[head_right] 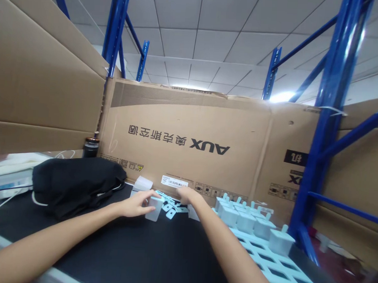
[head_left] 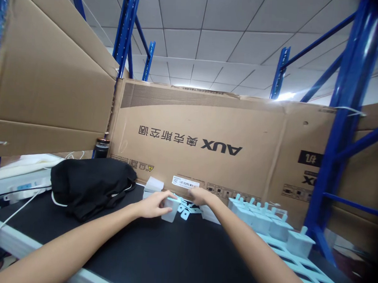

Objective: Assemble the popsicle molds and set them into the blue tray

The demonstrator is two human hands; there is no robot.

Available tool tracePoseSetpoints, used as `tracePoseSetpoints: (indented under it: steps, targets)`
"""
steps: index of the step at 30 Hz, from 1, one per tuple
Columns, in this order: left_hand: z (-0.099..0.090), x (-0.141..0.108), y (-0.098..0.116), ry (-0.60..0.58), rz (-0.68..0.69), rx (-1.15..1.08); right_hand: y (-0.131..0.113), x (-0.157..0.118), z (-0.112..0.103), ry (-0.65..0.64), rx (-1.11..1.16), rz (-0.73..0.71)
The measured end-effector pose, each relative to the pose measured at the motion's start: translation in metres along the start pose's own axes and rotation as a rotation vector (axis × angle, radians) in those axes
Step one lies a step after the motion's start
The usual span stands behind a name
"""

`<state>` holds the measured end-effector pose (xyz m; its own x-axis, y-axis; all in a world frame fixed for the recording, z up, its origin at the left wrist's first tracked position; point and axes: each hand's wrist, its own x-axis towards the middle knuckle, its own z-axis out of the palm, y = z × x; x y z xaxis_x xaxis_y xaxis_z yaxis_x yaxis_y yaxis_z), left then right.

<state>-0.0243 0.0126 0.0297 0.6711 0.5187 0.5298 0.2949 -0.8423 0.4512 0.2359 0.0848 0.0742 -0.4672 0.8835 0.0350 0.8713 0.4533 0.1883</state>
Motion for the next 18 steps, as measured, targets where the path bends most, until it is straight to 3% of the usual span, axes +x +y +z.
tracePoseSetpoints:
  steps: [5, 9, 13, 18]
  targets:
    - [0.013, -0.002, 0.000, -0.014, -0.018, -0.013, -0.008, 0.015, 0.023, -0.051, -0.094, -0.025]
    - [0.021, -0.004, 0.003, 0.022, -0.041, -0.033, -0.016, 0.013, 0.020, -0.040, -0.133, -0.044]
    - [0.026, -0.003, 0.006, 0.050, -0.062, -0.099, -0.011, 0.005, -0.002, -0.034, -0.123, -0.010]
    - [0.032, -0.002, 0.001, 0.078, -0.052, -0.153, -0.006, -0.013, -0.050, 0.008, 0.035, 0.014]
